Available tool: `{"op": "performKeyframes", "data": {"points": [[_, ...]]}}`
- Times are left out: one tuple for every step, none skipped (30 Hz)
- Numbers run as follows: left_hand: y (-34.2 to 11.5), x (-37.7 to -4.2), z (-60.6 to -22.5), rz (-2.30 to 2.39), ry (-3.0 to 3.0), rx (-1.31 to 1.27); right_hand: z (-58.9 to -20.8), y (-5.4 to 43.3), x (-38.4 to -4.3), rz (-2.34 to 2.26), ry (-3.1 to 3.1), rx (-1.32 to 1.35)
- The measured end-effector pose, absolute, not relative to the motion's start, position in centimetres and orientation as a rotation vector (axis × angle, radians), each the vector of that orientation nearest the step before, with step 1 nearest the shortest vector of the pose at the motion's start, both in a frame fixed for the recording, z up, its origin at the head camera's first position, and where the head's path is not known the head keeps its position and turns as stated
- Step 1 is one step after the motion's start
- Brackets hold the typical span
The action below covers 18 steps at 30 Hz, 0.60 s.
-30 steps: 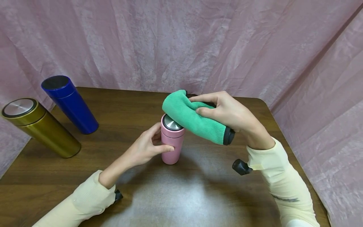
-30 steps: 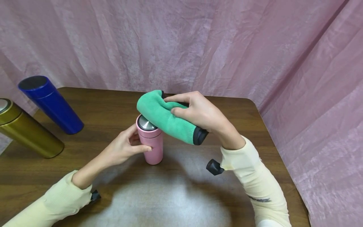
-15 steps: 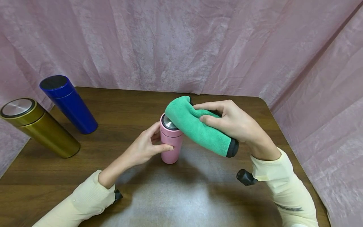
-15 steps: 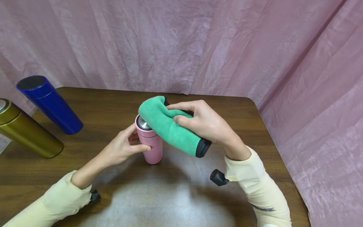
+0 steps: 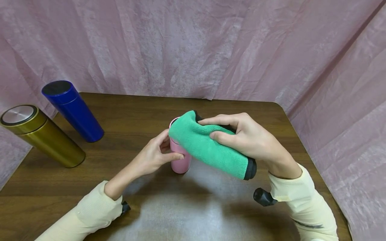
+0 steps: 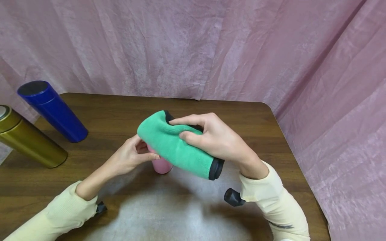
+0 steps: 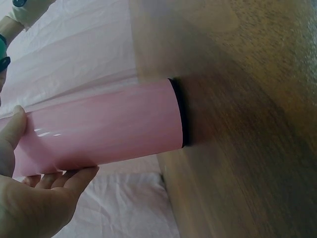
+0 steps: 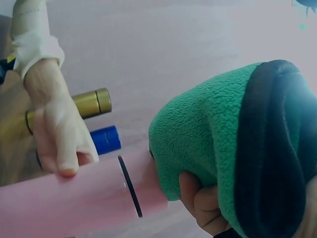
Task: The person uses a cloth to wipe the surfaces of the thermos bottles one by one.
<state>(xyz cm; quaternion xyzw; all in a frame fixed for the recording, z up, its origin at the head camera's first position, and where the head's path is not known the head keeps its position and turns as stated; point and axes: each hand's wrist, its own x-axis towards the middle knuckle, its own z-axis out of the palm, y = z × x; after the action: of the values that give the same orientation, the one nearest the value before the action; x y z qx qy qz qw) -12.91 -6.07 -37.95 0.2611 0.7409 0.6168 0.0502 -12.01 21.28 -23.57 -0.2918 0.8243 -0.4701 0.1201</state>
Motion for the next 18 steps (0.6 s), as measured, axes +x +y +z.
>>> {"op": "performKeyframes", "data": {"points": [[-6.1, -12.9, -38.0, 1.875, 2.254, 0.794, -23.5, 21.1, -12.0, -1.368, 2.406, -0.883], [-6.0, -12.9, -38.0, 1.876, 2.250, 0.793, -23.4, 20.9, -12.0, -1.357, 2.411, -0.910], [-6.0, -12.9, -37.9, 1.875, 2.251, 0.794, -23.4, 20.7, -12.0, -1.345, 2.418, -0.936], [-6.1, -12.9, -37.9, 1.875, 2.247, 0.792, -23.3, 20.4, -12.1, -1.331, 2.426, -0.961], [-6.1, -12.8, -37.9, 1.879, 2.238, 0.788, -23.2, 20.1, -12.2, -1.318, 2.436, -0.983], [-6.1, -12.8, -37.9, 1.881, 2.229, 0.787, -23.1, 19.8, -12.3, -1.301, 2.453, -0.999], [-6.1, -12.8, -37.9, 1.883, 2.221, 0.786, -23.0, 19.5, -12.4, -1.284, 2.471, -1.008], [-6.2, -12.8, -37.9, 1.887, 2.211, 0.787, -22.9, 19.2, -12.5, -1.263, 2.491, -1.016], [-6.2, -12.8, -37.9, 1.888, 2.203, 0.786, -22.9, 18.9, -12.7, -1.244, 2.505, -1.021], [-6.2, -12.8, -37.9, 1.891, 2.186, 0.783, -22.8, 18.7, -12.9, -1.227, 2.517, -1.019], [-6.2, -12.8, -37.9, 1.893, 2.177, 0.782, -22.6, 18.4, -13.1, -1.209, 2.531, -1.014], [-6.2, -12.8, -37.9, 1.891, 2.173, 0.781, -22.5, 18.2, -13.2, -1.193, 2.541, -1.004], [-6.2, -12.8, -37.9, 1.892, 2.170, 0.780, -22.4, 18.0, -13.4, -1.177, 2.550, -0.990], [-6.2, -12.8, -37.8, 1.886, 2.177, 0.776, -22.3, 17.8, -13.6, -1.162, 2.559, -0.977], [-6.2, -12.8, -37.8, 1.881, 2.184, 0.773, -22.2, 17.7, -13.8, -1.149, 2.565, -0.959], [-6.2, -12.8, -37.8, 1.875, 2.192, 0.773, -22.0, 17.5, -14.0, -1.137, 2.571, -0.943], [-6.2, -12.8, -37.7, 1.868, 2.207, 0.774, -21.9, 17.4, -14.2, -1.128, 2.574, -0.921], [-6.2, -12.8, -37.7, 1.858, 2.221, 0.773, -21.8, 17.3, -14.4, -1.123, 2.573, -0.898]]}}
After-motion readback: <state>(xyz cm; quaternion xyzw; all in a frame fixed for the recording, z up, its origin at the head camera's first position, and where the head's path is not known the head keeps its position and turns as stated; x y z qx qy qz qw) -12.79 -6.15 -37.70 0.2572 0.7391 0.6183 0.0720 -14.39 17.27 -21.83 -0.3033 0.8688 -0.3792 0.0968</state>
